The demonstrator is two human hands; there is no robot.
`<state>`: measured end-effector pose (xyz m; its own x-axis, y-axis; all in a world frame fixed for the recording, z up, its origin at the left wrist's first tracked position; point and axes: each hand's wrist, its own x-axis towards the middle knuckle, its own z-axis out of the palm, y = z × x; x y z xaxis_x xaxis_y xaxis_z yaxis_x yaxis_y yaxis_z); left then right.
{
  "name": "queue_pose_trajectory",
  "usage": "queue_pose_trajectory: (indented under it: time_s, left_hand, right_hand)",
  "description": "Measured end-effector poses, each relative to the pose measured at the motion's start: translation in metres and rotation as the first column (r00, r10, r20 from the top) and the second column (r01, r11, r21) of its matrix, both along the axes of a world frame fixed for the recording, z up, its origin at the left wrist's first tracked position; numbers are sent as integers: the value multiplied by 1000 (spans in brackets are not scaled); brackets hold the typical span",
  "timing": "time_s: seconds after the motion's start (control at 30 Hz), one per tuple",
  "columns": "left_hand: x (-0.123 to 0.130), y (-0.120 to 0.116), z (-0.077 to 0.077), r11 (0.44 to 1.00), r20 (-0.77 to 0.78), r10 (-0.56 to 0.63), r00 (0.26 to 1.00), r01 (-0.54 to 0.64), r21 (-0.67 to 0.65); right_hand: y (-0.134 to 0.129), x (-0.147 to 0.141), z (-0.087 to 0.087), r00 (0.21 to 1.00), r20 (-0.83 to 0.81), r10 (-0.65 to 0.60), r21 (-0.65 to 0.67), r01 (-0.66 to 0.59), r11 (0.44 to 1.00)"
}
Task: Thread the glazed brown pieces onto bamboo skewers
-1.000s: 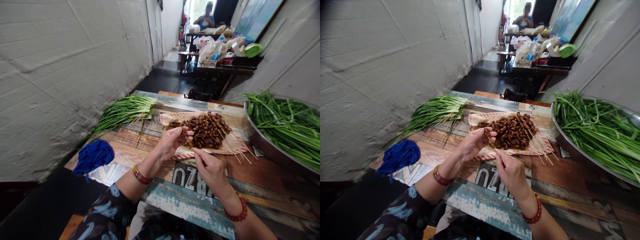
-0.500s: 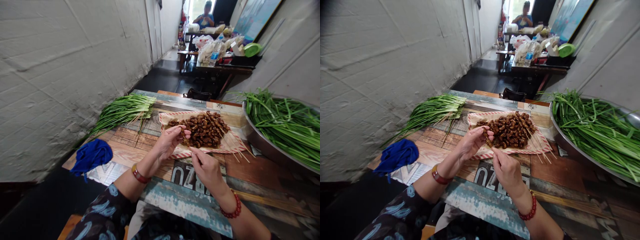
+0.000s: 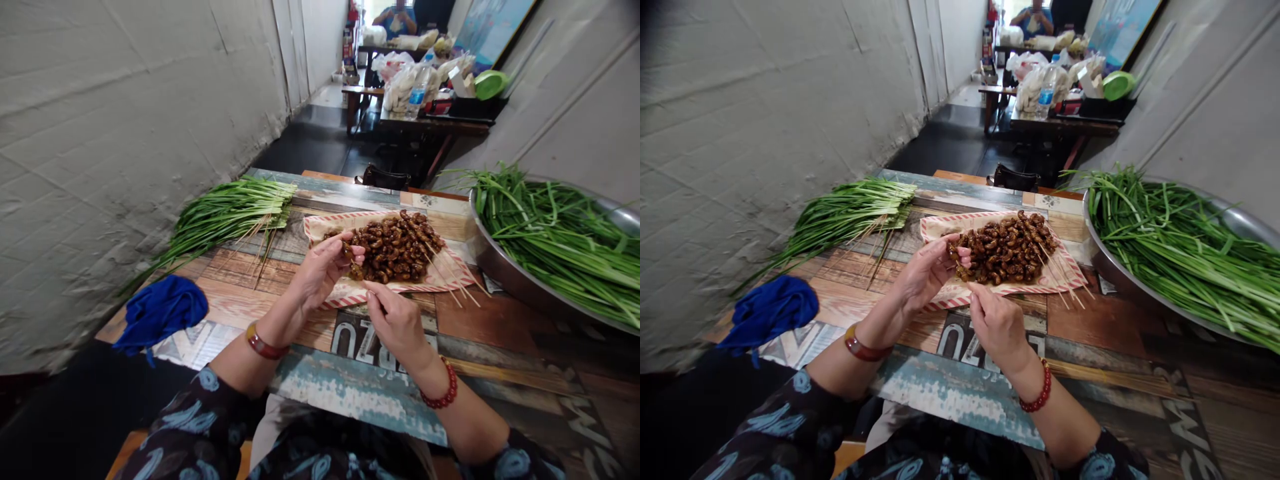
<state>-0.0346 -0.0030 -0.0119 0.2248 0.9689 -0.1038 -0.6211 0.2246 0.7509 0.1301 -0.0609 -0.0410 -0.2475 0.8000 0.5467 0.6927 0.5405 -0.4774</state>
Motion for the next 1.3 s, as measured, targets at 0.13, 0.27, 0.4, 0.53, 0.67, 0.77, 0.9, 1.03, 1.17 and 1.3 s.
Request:
queue_pose_trajectory:
  time_s: [0.13, 0.27, 0.4, 0.53, 0.67, 0.77, 0.9, 1.03, 1.17, 1.3]
  left_hand:
    - [0, 1, -2, 1000, -19, 18, 1000, -19, -15]
    - [1, 2, -4, 999, -31, 33, 999, -33, -27]
    - [2, 4, -5, 999, -35, 26, 999, -27, -32]
    - [2, 5, -6, 1000, -28, 21, 999, -21, -11]
    - [4, 5, -6, 1000, -42, 18, 999, -18, -12]
    - [5, 4, -6, 1000, -53, 14, 998, -15, -19]
    - [6, 4, -3, 1000, -52, 13, 999, -14, -26]
    - [8, 1, 0, 998, -35, -46, 998, 44, -51]
    - [12, -5, -3, 984, -121, -165, 979, 155, -87]
    - [12, -5, -8, 987, -96, -146, 985, 139, -76]
  right_hand:
    - [0, -2, 0, 1000, -9, -4, -3, 4, 1000]
    - [1, -4, -2, 1000, 10, -18, -19, 18, 1000]
    - [3, -5, -3, 999, 42, -24, -41, 26, 999]
    - [5, -7, -2, 997, 66, -31, -52, 34, 998]
    - [6, -9, -1, 995, 85, -53, -60, 59, 997]
    - [7, -10, 0, 995, 85, -59, -70, 65, 995]
    - [9, -8, 0, 999, 42, -28, -83, 32, 996]
    - [9, -4, 2, 998, -37, -45, -62, 42, 997]
    - [10, 0, 2, 995, -45, -91, -52, 89, 995]
    - [9, 4, 0, 995, -47, -89, -67, 86, 994]
